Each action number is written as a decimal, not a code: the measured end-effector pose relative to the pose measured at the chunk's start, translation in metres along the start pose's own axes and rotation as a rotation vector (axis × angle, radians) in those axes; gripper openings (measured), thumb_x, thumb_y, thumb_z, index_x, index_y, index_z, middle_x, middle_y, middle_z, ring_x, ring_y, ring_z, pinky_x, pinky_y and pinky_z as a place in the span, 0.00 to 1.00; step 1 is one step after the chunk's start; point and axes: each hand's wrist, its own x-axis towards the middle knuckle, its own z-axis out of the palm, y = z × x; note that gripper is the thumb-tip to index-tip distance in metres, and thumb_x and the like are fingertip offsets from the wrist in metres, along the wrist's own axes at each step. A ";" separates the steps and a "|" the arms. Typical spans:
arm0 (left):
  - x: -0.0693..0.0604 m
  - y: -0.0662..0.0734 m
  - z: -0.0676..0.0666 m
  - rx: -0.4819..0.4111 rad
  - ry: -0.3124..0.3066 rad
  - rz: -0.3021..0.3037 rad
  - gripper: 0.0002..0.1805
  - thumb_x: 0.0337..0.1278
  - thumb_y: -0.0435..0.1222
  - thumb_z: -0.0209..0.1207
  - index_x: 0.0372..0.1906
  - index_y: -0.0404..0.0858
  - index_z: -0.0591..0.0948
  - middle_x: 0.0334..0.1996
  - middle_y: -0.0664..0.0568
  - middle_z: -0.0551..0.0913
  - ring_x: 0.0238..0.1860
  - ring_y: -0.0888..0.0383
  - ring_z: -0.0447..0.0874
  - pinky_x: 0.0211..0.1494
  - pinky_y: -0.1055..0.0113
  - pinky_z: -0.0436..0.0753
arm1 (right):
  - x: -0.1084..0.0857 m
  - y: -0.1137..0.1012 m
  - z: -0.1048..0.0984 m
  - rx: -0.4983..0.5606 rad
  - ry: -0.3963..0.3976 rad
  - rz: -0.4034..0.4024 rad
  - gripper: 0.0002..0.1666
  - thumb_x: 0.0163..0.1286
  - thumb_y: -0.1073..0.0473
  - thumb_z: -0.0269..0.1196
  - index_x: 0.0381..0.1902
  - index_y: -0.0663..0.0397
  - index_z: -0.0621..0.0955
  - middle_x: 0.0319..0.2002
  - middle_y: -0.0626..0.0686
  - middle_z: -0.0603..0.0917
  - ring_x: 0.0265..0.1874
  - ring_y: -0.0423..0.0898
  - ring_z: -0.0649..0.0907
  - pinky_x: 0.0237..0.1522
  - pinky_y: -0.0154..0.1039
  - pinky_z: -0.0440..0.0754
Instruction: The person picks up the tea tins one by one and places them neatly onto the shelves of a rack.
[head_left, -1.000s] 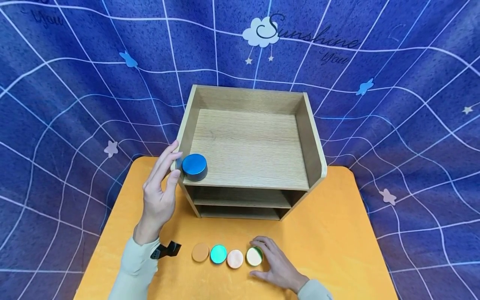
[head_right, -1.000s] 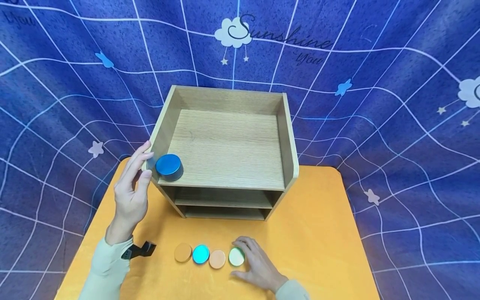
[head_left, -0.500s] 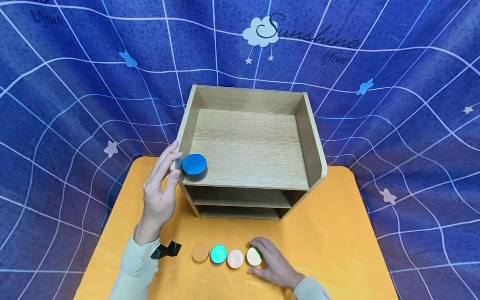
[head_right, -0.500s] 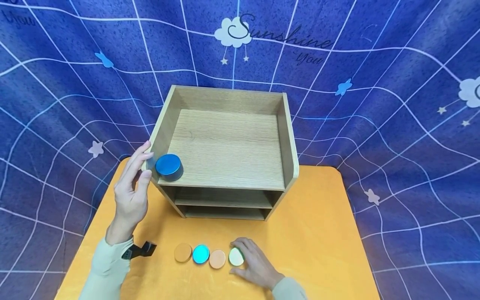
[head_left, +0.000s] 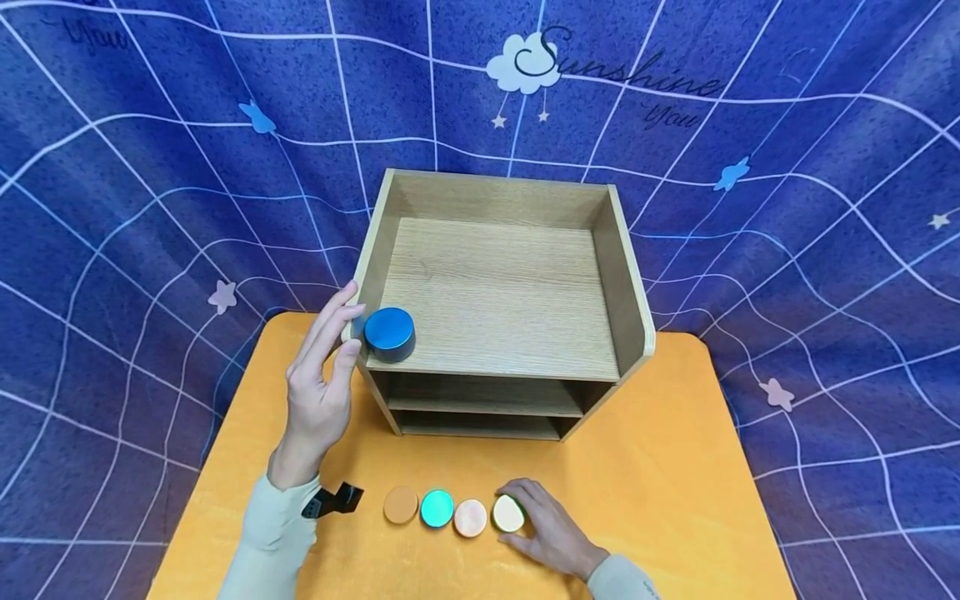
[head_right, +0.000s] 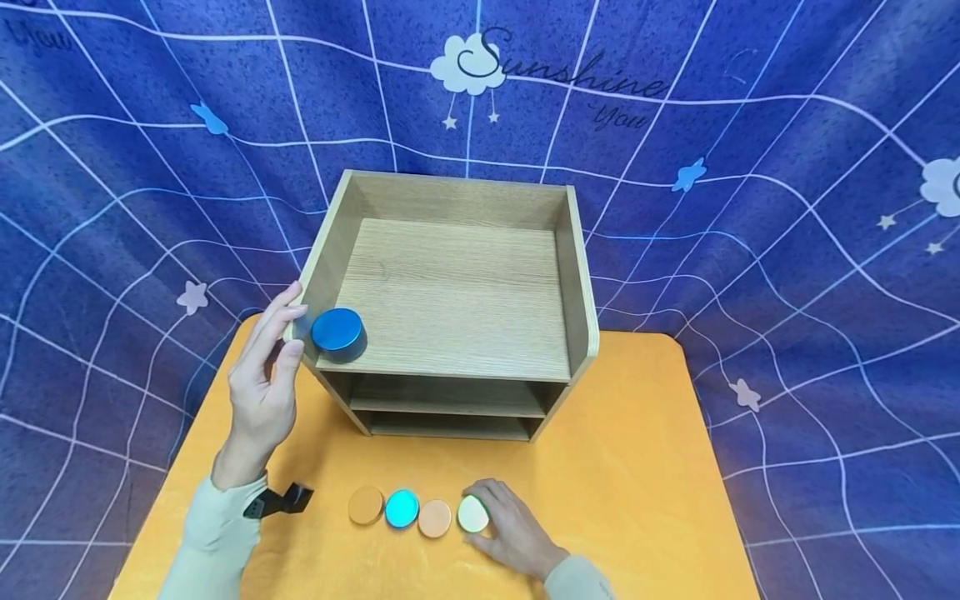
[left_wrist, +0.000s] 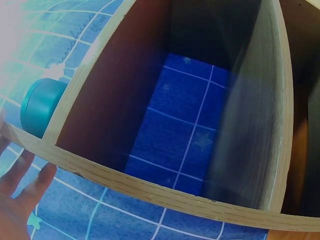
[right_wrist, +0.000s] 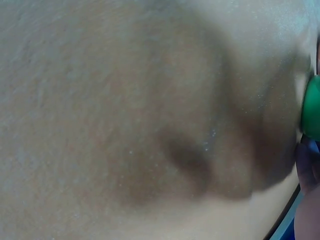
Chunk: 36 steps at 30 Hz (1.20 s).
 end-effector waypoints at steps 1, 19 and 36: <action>0.000 0.000 0.000 0.000 0.000 0.000 0.15 0.79 0.24 0.54 0.61 0.19 0.80 0.72 0.29 0.76 0.76 0.42 0.74 0.78 0.62 0.73 | 0.000 0.000 0.000 0.001 0.003 0.000 0.39 0.63 0.48 0.81 0.69 0.50 0.79 0.63 0.46 0.81 0.61 0.45 0.82 0.61 0.50 0.86; 0.000 0.001 0.000 -0.002 -0.003 -0.001 0.16 0.76 0.21 0.53 0.61 0.18 0.79 0.71 0.29 0.76 0.76 0.42 0.73 0.79 0.60 0.71 | -0.001 0.001 0.002 0.005 0.035 -0.003 0.37 0.63 0.50 0.82 0.67 0.48 0.80 0.60 0.45 0.82 0.58 0.43 0.82 0.57 0.47 0.88; -0.003 -0.004 0.000 0.013 -0.010 -0.025 0.17 0.76 0.20 0.54 0.63 0.21 0.80 0.73 0.34 0.76 0.76 0.45 0.74 0.76 0.65 0.75 | -0.006 0.000 0.001 -0.012 0.057 0.013 0.37 0.61 0.49 0.83 0.65 0.50 0.81 0.59 0.45 0.83 0.57 0.43 0.83 0.57 0.46 0.88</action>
